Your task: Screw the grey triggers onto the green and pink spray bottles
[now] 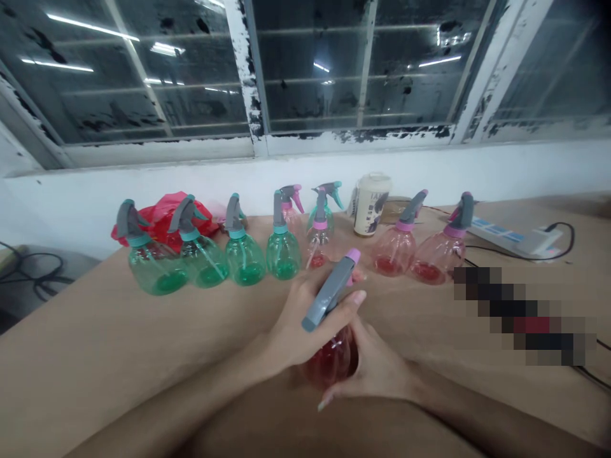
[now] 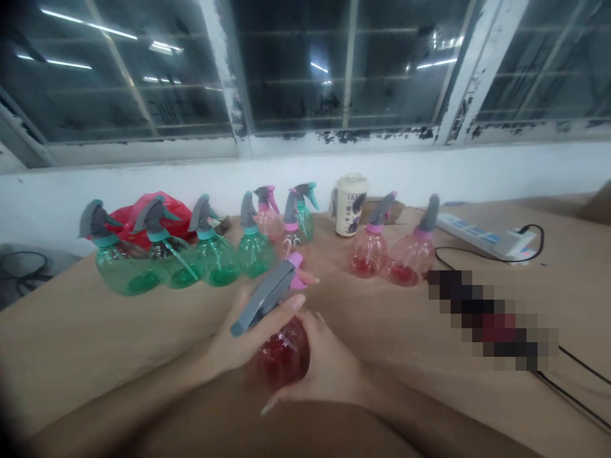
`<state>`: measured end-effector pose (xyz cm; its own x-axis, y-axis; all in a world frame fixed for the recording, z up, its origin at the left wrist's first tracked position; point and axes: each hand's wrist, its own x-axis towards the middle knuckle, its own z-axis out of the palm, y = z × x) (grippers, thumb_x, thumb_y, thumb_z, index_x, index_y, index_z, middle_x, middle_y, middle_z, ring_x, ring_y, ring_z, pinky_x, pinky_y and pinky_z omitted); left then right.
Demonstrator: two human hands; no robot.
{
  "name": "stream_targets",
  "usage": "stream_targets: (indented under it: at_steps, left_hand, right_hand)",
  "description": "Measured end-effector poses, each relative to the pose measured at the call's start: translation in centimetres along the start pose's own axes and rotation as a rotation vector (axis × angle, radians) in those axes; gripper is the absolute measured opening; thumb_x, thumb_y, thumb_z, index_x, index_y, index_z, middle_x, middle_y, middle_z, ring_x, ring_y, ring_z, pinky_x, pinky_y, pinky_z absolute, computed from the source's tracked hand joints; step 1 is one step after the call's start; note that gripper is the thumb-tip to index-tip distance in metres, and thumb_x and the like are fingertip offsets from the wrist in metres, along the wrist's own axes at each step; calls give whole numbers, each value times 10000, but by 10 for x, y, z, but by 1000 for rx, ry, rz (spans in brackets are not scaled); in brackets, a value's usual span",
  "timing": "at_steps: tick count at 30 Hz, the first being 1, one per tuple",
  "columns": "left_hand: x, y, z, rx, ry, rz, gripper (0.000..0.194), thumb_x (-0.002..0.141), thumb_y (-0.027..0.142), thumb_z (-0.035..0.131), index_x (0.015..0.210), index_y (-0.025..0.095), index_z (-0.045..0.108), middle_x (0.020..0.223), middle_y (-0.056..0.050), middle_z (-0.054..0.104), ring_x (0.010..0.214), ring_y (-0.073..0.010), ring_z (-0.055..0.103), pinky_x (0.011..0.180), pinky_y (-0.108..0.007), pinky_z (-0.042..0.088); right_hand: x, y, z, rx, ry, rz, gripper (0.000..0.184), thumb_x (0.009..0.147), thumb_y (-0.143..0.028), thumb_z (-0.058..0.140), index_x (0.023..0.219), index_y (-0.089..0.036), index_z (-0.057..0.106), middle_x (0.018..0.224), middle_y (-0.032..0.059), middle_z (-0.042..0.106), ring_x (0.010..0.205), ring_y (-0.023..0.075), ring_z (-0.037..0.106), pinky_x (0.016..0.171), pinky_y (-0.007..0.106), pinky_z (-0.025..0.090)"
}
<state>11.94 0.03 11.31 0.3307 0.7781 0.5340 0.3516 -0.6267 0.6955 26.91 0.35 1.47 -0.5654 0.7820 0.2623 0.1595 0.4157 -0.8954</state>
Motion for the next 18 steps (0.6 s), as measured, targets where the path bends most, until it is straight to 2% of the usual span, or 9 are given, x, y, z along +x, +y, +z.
stream_targets:
  at_steps: [3, 6, 11, 15, 18]
  left_hand:
    - [2, 0, -2, -4, -17, 6, 148, 859, 292, 545, 966, 232, 627, 906, -33, 691, 834, -198, 664, 822, -390, 535]
    - [3, 0, -2, 27, -19, -4, 128, 862, 304, 519, 884, 215, 607, 817, -31, 665, 732, -177, 635, 701, -347, 523]
    - [2, 3, -1, 88, 24, -4, 198, 852, 284, 530, 671, 218, 484, 582, 32, 512, 532, -125, 500, 534, -285, 433]
    - [1, 5, 0, 118, 28, -22, 203, 836, 249, 519, 643, 215, 466, 553, 42, 479, 530, -125, 490, 531, -280, 421]
    - [2, 4, 0, 99, -3, -33, 142, 835, 266, 528, 705, 210, 527, 589, 30, 536, 571, -139, 542, 557, -281, 456]
  right_hand:
    - [0, 3, 1, -5, 22, -6, 1099, 417, -467, 910, 1357, -259, 380, 1301, 112, 539, 1211, 356, 524, 983, 555, 465]
    - [1, 5, 1, -30, 38, -35, 1192, 383, -470, 917, 1401, -262, 334, 1357, 127, 496, 1266, 379, 472, 1026, 576, 422]
    - [1, 6, 3, -25, 29, -45, 1249, 373, -446, 925, 1438, -289, 292, 1364, 122, 496, 1293, 394, 441, 1043, 591, 401]
    - [0, 5, 4, -13, 39, -15, 1219, 366, -445, 927, 1417, -286, 330, 1325, 114, 525, 1284, 392, 452, 1054, 591, 387]
    - [-1, 2, 4, -21, 53, -3, 1238, 360, -478, 921, 1419, -261, 319, 1325, 126, 519, 1288, 385, 445, 1066, 587, 369]
